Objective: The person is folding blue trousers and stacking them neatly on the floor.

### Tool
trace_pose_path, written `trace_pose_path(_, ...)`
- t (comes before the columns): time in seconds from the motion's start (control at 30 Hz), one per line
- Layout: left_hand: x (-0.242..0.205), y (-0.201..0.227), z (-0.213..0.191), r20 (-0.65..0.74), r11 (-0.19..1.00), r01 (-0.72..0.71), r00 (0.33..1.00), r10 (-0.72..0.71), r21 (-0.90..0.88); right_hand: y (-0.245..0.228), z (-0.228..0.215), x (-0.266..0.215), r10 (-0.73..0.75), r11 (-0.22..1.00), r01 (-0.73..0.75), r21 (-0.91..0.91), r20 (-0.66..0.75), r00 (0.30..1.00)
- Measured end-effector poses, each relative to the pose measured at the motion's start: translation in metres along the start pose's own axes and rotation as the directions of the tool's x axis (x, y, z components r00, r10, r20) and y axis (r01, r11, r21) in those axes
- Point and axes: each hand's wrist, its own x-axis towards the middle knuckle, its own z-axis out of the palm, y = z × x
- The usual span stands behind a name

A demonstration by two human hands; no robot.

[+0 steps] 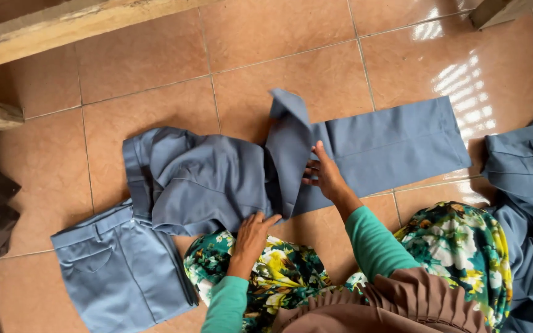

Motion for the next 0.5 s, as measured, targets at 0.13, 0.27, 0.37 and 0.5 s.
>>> trace_pose_path(0.13, 0.000, 0.009, -0.014, 0.066, 0.987, 0.136, 0.989, -0.130, -0.086, -0.039, 0.054, -0.033, -0.054, 0.974, 0.039, -0.222, -0.064, 0.996)
trace_pose_path(0.27, 0.000, -0.002, -0.005, -0.136, 0.910, 0.414, 0.900, -0.414, -0.029, -0.026, 0.058, 0.056, -0.203, 0.970, 0.171, -0.171, -0.193, 0.960)
trace_pose_path(0.37, 0.013, -0.008, -0.046, -0.403, 0.793, 0.585, 0.693, -0.598, -0.171, -0.071, 0.085, 0.043, -0.229, 0.973, 0.230, -0.018, -0.196, 0.954)
trace_pose_path(0.5, 0.041, 0.016, -0.167, -0.820, 0.857, 0.398, 0.330, -0.467, -0.327, -0.131, 0.075, 0.017, -0.501, 0.809, 0.487, 0.329, -0.048, 0.864)
